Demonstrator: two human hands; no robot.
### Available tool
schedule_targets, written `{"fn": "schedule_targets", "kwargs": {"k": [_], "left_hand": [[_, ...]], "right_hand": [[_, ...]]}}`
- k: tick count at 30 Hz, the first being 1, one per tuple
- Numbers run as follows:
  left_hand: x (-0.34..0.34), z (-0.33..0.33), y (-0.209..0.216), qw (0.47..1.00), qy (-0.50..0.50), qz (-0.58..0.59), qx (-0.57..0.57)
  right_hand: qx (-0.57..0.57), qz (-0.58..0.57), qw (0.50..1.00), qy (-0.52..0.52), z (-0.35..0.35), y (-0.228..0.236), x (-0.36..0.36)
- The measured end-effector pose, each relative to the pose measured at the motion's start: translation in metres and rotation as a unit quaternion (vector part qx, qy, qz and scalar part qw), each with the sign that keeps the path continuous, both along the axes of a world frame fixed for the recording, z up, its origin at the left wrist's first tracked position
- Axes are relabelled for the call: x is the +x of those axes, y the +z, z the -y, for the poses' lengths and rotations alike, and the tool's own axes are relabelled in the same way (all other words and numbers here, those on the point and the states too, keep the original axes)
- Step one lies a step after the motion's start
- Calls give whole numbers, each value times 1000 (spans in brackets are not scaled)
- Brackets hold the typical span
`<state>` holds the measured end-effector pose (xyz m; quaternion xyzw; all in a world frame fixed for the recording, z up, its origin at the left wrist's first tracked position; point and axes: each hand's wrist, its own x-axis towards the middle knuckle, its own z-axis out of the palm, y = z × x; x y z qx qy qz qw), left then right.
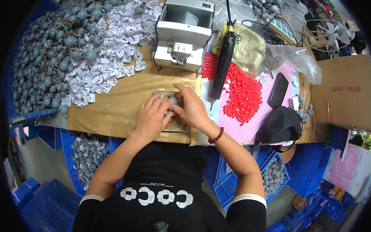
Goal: Assembling small plastic components using an electric screwdriver at a factory workstation.
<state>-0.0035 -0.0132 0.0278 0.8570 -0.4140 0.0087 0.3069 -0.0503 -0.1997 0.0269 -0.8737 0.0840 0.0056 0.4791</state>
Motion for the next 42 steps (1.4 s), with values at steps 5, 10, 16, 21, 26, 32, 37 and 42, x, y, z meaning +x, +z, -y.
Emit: {"fn": "schedule_targets", "kwargs": {"k": [5, 10, 16, 21, 26, 32, 37, 42], "left_hand": [[4, 5, -2, 1000, -2, -13, 11], [5, 7, -7, 1000, 10, -10, -28], [9, 3, -6, 997, 6, -63, -55], [9, 1, -3, 996, 13, -70, -54], [8, 2, -5, 995, 16, -77, -54], [12, 1, -8, 995, 9, -85, -59], [14, 0, -8, 995, -2, -86, -57], [14, -1, -7, 994, -3, -94, -60]], "right_hand": [[-280, 212, 923, -158, 62, 24, 19], [-290, 64, 914, -276, 92, -3, 35], [-50, 279, 911, -298, 82, 17, 29], [260, 400, 870, -125, 48, 129, 45], [224, 426, 872, -94, 34, 125, 89], [183, 469, 862, -66, 22, 108, 133], [183, 404, 890, -106, 18, 98, 157], [198, 295, 928, -113, 12, 96, 155]]}}
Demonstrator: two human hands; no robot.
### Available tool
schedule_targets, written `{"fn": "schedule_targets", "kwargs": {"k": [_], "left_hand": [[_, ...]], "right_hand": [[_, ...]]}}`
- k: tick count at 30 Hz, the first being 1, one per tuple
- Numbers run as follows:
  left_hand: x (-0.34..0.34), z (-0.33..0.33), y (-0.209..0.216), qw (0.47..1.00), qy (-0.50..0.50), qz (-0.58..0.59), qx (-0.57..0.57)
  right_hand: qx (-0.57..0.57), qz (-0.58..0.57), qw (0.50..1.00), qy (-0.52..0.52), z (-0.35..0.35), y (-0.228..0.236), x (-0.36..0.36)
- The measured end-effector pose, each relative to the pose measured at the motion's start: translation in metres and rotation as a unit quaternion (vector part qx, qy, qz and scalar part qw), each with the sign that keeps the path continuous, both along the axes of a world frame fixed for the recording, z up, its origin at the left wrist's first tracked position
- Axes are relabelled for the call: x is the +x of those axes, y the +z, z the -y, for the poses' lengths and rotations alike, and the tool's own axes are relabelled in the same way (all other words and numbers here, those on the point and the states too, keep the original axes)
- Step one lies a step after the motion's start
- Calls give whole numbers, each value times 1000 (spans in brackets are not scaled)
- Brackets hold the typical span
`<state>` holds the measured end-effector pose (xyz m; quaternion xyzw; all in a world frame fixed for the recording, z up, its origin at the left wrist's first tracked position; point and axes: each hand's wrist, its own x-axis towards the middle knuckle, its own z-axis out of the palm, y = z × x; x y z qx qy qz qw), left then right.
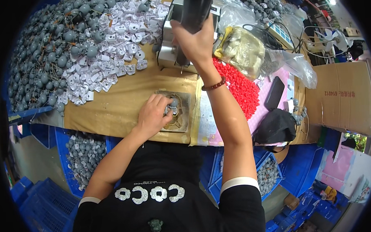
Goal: Assembling small plastic components using an electric screwdriver at a factory workstation.
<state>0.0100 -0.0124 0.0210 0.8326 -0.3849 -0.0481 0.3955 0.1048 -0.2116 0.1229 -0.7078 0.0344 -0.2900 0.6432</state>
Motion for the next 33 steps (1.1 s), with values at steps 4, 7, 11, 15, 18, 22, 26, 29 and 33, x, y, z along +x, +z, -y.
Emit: {"fn": "schedule_targets", "kwargs": {"k": [4, 7, 11, 15, 18, 22, 26, 29, 33], "left_hand": [[2, 2, -2, 1000, 4, 5, -11], [2, 2, -3, 1000, 3, 11, 1], [2, 3, -5, 999, 15, 28, 0], [1, 5, -5, 999, 19, 32, -6], [0, 5, -5, 999, 21, 35, -7], [-1, 5, -5, 999, 26, 44, -13], [0, 6, -5, 997, 24, 63, -26], [0, 6, -5, 996, 26, 73, -32], [1, 6, -6, 996, 26, 74, -34]], "right_hand": [[67, -20, 996, 49, -9, 4, -44], [98, -2, 994, 57, -24, 3, -82], [106, 4, 993, 57, -38, -9, -113], [120, 36, 991, 40, -46, -25, -122], [105, 47, 992, 48, -45, -32, -124], [92, 49, 994, 42, -46, -34, -127], [54, 39, 997, 36, -46, -37, -131], [34, 33, 998, 31, -47, -41, -133], [9, 41, 999, 34, -45, -44, -132]]}}
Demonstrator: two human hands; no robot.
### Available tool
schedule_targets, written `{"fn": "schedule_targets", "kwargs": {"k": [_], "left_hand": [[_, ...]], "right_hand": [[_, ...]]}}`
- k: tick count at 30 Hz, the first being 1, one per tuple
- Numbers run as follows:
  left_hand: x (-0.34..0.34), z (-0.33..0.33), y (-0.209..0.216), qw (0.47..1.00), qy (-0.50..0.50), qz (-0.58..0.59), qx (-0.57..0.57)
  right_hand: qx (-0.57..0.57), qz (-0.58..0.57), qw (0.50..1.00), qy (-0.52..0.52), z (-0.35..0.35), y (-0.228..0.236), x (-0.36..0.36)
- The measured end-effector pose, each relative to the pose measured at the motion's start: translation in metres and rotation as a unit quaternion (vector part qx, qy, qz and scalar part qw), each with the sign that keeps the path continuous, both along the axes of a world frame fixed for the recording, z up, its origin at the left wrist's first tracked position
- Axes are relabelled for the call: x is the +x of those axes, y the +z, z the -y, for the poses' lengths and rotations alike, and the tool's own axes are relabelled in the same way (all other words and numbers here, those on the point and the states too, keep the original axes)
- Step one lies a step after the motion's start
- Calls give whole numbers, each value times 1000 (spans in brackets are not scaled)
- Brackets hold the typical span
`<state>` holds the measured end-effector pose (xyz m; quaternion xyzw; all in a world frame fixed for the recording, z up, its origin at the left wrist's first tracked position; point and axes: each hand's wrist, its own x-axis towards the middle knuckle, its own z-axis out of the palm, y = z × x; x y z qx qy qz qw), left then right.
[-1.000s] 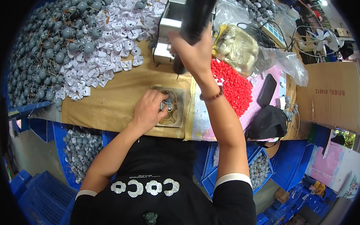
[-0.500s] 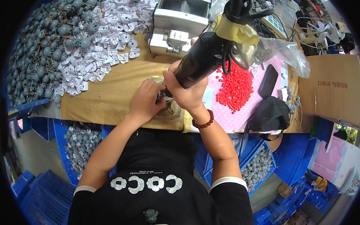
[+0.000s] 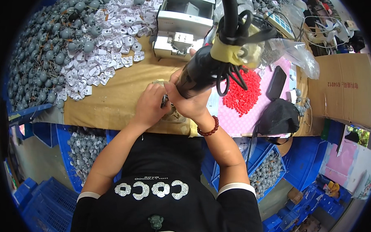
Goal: Assembling small plastic components using an electric screwdriver at a factory workstation.
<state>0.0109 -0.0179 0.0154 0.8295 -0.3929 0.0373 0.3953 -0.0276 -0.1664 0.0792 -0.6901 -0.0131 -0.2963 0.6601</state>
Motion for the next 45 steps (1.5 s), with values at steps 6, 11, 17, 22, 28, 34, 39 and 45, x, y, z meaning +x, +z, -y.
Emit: {"fn": "schedule_targets", "kwargs": {"k": [6, 11, 17, 22, 28, 34, 39, 45], "left_hand": [[0, -1, -1, 1000, -6, 5, -2], [0, -2, 0, 1000, -11, 4, -3], [5, -3, 0, 999, -38, -22, 17], [4, -3, -1, 998, -38, -40, 29], [4, -1, -2, 999, -34, -35, 20], [5, -2, -7, 994, -51, -86, 31], [-2, -3, 6, 997, -22, -68, 19], [-6, -6, 7, 996, -50, -77, 13]], "right_hand": [[26, 42, 999, 23, -2, -5, -3], [-22, 8, 999, 44, 1, -3, -10], [-88, 26, 992, 85, 2, -10, -13], [-92, 53, 993, 60, -5, -10, -17], [-202, 37, 978, 40, -5, -7, -20], [-274, 19, 961, -6, -9, -7, -19], [92, -96, 987, -94, 23, 10, 5], [41, -203, 953, -219, 97, -53, 10]]}}
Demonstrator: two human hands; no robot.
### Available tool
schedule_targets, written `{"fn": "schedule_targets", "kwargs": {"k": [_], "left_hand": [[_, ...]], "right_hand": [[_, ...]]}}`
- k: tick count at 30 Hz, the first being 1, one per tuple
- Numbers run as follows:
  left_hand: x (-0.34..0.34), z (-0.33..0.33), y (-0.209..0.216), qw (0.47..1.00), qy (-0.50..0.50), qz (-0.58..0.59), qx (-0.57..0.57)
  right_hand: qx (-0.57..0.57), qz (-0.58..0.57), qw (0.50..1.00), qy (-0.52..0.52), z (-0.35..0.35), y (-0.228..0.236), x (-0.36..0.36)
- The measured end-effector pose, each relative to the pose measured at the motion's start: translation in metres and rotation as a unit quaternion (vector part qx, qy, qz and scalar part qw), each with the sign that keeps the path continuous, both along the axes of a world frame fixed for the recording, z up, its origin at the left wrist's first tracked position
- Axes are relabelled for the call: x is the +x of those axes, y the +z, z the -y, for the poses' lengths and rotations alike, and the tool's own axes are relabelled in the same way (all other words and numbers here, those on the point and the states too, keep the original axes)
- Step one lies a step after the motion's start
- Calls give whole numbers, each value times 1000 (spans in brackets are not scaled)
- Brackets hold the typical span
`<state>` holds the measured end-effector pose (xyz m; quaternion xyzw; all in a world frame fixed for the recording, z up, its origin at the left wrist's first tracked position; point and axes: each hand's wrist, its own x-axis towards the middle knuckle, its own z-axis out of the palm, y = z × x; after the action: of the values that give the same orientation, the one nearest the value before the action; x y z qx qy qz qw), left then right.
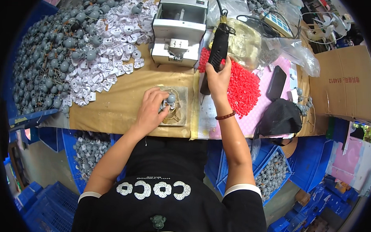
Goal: Assembling small plastic components using an electric screwdriver at a factory workstation.
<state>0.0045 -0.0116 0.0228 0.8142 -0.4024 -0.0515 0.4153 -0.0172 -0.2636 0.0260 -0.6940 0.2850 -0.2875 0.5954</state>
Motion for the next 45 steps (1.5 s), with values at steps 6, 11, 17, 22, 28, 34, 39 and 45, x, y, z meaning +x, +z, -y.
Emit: {"fn": "schedule_targets", "kwargs": {"k": [6, 11, 17, 22, 28, 34, 39, 45], "left_hand": [[-1, -5, -6, 1000, -8, 17, -23], [0, -1, -3, 999, -17, 30, -28], [-1, -4, -2, 999, -4, 32, -29], [11, -60, 27, 998, -4, 64, 26], [22, -223, 85, 886, -95, -88, 445], [66, -95, 47, 984, 50, -29, 170], [108, 31, 9, 987, 108, 9, 123], [110, 55, -18, 982, 160, -24, 101]], "right_hand": [[-386, 12, 920, 62, -46, 13, -30], [-163, -30, 960, 226, -83, -4, -45], [71, 31, 984, 159, -91, 4, -15], [175, 20, 942, 285, -85, 25, -13], [-269, -96, 953, 104, 8, 23, -41], [-447, -168, 867, 143, 40, -5, -48], [-481, -162, 844, 170, 46, -21, -43], [-465, -155, 855, 170, 50, -39, -45]]}}
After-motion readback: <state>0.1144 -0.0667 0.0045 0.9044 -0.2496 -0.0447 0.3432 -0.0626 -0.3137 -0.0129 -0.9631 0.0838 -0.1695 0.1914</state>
